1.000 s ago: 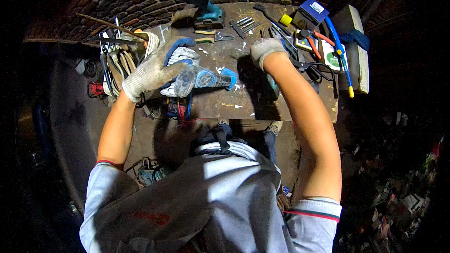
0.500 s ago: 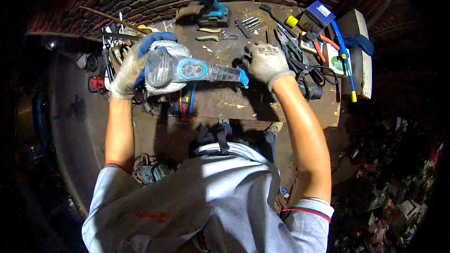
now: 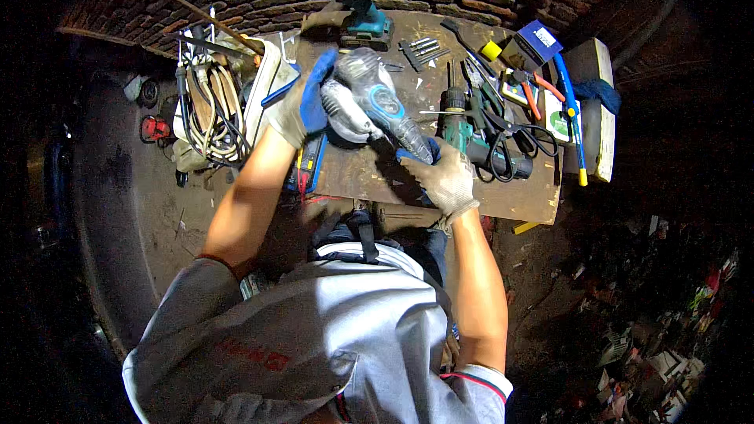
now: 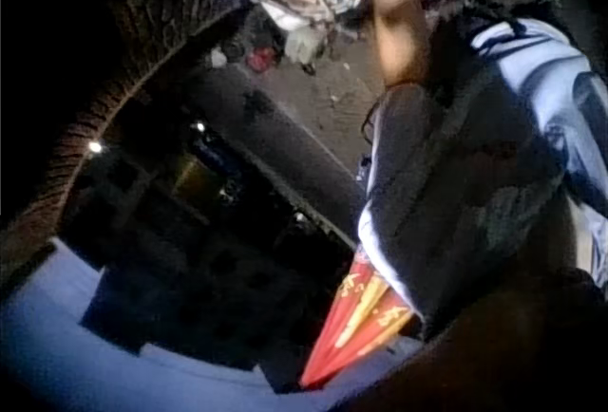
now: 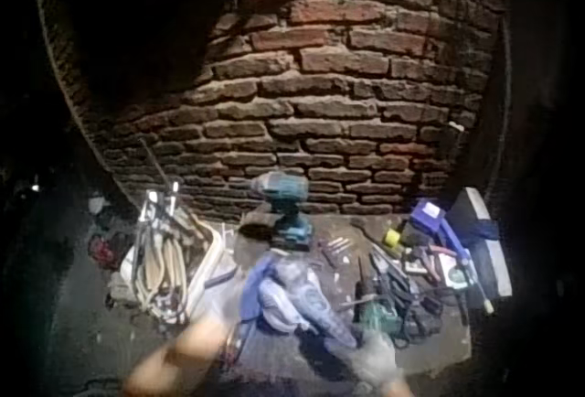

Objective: The person disassembles a handheld power tool, likely a jigsaw, on a cluttered workbench. They use a screwdriver to remove screws and separate the casing, then use a multimeter to test internal components. The person also uses a brush to clean the device's interior and continues to manipulate the internal parts with their hands.

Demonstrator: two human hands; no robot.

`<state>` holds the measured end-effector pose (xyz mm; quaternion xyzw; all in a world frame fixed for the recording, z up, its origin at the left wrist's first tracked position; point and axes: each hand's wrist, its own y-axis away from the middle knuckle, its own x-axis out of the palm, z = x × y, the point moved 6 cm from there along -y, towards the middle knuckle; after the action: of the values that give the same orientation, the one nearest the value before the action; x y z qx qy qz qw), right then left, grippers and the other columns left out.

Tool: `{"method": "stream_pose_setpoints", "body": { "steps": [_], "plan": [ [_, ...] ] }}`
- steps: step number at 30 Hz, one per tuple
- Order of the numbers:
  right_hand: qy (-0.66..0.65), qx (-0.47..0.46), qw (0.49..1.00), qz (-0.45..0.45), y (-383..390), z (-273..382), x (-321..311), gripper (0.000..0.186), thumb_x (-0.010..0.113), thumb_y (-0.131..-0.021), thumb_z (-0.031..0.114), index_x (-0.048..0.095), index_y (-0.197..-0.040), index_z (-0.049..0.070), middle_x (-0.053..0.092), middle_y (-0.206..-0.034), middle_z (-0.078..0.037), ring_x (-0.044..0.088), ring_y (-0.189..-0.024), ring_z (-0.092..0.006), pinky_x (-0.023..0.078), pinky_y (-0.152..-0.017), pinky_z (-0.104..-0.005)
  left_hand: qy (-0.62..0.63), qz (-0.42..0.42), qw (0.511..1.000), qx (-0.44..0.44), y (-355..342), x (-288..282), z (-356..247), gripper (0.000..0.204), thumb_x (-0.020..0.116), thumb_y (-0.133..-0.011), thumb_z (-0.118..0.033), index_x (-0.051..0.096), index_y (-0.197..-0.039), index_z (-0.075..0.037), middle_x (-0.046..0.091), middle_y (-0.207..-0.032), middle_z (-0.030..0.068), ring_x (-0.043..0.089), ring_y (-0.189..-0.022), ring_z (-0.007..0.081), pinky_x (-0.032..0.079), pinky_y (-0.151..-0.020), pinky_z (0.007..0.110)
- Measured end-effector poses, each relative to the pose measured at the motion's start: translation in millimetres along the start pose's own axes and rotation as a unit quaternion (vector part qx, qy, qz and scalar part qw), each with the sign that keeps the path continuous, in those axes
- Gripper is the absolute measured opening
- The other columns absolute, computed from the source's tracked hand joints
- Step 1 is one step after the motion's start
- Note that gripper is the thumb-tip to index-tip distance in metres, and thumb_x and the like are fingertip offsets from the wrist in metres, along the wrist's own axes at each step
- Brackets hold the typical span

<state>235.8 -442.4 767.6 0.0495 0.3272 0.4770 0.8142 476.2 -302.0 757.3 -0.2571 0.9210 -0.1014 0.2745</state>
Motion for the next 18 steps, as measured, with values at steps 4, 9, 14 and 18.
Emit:
{"method": "stream_pose_setpoints", "body": {
  "steps": [4, 9, 14, 18],
  "plan": [
    [-0.123, 0.048, 0.991, 0.003, -5.8, -19.9, 14.7, 0.041, 0.079, -0.076, 0.033, 0.070, -0.098, 0.000, 0.070, -0.073, -0.007, 0.063, -0.061, -0.0132, 0.049, -0.059, -0.0307, 0.495, -0.126, 0.805, -0.301, 32.9, 49.4, 30.5, 0.053, 0.073, -0.087, -0.032, 0.056, -0.129, -0.006, 0.065, -0.114, 0.0051, 0.062, -0.101, 0.0160, 0.049, -0.091, 0.033],
    [-0.061, 0.080, 0.995, -0.021, 0.0, -14.5, 24.4, 0.036, 0.077, -0.076, 0.031, 0.070, -0.095, 0.001, 0.068, -0.068, -0.007, 0.063, -0.059, -0.0148, 0.049, -0.059, -0.0310, 0.300, -0.110, 0.884, -0.340, 38.9, 57.2, 32.3, 0.083, 0.085, -0.073, -0.012, 0.039, -0.141, -0.003, 0.058, -0.122, 0.0072, 0.056, -0.108, 0.0171, 0.049, -0.091, 0.030],
    [-0.015, 0.097, 0.995, -0.028, -1.3, -3.8, 29.1, 0.038, 0.076, -0.076, 0.034, 0.069, -0.093, 0.000, 0.068, -0.069, -0.009, 0.065, -0.062, -0.0189, 0.050, -0.062, -0.0339, 0.309, -0.109, 0.909, -0.259, 46.8, 63.9, 59.5, 0.115, 0.094, -0.056, -0.011, 0.024, -0.148, -0.011, 0.045, -0.134, 0.0102, 0.048, -0.117, 0.0193, 0.047, -0.098, 0.036],
    [-0.060, 0.088, 0.994, -0.013, -15.5, -35.8, 32.5, 0.043, 0.076, -0.076, 0.033, 0.068, -0.098, -0.003, 0.070, -0.076, -0.012, 0.067, -0.068, -0.0210, 0.051, -0.065, -0.0333, 0.317, -0.110, 0.902, -0.271, 47.7, 71.6, 57.4, 0.118, 0.092, -0.057, -0.008, 0.017, -0.148, -0.014, 0.045, -0.133, 0.0088, 0.049, -0.117, 0.0212, 0.048, -0.099, 0.038]
  ]
}}
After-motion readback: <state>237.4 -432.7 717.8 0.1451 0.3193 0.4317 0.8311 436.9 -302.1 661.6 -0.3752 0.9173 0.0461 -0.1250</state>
